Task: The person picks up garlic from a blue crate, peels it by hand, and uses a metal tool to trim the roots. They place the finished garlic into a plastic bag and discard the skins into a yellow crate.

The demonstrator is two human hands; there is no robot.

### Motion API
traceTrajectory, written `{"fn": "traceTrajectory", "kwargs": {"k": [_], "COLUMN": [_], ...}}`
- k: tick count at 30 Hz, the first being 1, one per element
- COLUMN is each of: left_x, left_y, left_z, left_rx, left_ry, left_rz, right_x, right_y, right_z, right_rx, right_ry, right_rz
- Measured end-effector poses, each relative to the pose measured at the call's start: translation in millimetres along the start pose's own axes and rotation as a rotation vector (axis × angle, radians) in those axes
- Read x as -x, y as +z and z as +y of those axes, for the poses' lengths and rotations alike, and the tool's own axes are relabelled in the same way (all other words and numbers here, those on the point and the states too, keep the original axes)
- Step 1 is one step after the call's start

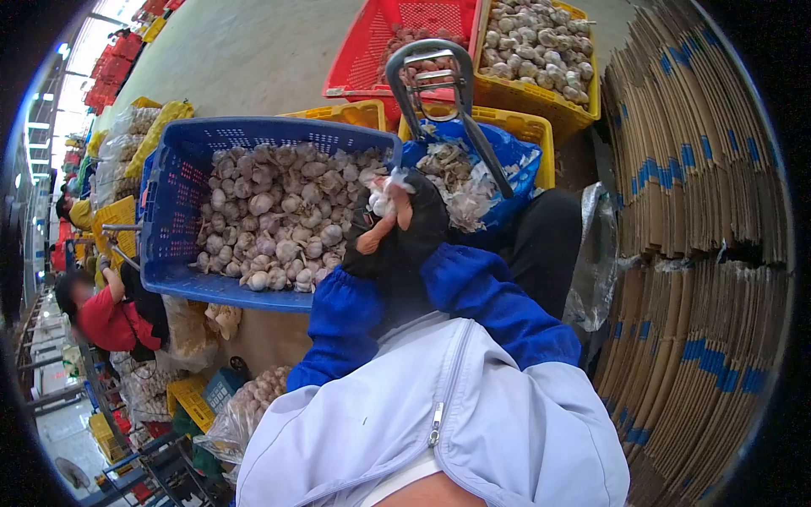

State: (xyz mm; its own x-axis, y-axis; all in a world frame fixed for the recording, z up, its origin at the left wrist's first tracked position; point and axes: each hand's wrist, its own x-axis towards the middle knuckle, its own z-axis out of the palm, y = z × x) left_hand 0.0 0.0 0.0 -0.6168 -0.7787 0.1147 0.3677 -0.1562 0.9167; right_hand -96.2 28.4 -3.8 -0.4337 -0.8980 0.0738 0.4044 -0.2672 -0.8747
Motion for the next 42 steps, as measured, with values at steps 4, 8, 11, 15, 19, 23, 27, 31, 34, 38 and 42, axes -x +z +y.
{"fn": "traceTrajectory", "kwargs": {"k": [4,8,11,15,19,23,27,31,34,38,42], "left_x": [1.5,0.2,1.7,5.7,16.1,10.7,4.6,8.5,14.3,12.9,6.4], "left_y": [20.2,31.0,34.5,14.8,24.6,4.4,-21.1,5.0,15.8,17.8,13.5], "left_z": [-8.4,-7.7,-13.3,-43.4,-7.3,-10.6,-60.4,-51.5,-45.2,-21.7,-18.0], "left_rx": [-0.111,0.027,-0.200,0.418,0.715,0.226,0.279,0.474,0.661,0.989,1.186], "left_ry": [0.004,-0.073,0.006,-0.076,-0.094,0.023,-0.045,-0.052,-0.075,-0.277,-0.381], "left_rz": [0.067,0.086,0.120,0.178,0.075,-0.087,-0.205,-0.151,-0.099,0.048,-0.005], "right_x": [2.1,2.2,4.6,-2.3,-6.1,3.4,18.6,23.2,21.6,17.8,21.9], "right_y": [-12.9,-24.7,-4.0,-17.3,-59.5,-66.5,-27.6,-15.2,-19.2,-69.5,-101.0], "right_z": [-10.5,-31.3,-53.2,-59.1,-49.9,-47.4,-88.5,-64.4,-70.9,-53.2,-53.1], "right_rx": [-0.459,-0.632,-0.447,-0.698,-0.405,1.020,0.718,0.421,0.047,0.992,1.390], "right_ry": [0.291,0.467,0.189,0.304,0.303,-0.173,-0.298,-0.127,0.178,-0.082,-0.472], "right_rz": [0.267,0.218,0.268,0.402,0.079,0.115,-0.158,0.086,0.310,0.146,0.305]}}
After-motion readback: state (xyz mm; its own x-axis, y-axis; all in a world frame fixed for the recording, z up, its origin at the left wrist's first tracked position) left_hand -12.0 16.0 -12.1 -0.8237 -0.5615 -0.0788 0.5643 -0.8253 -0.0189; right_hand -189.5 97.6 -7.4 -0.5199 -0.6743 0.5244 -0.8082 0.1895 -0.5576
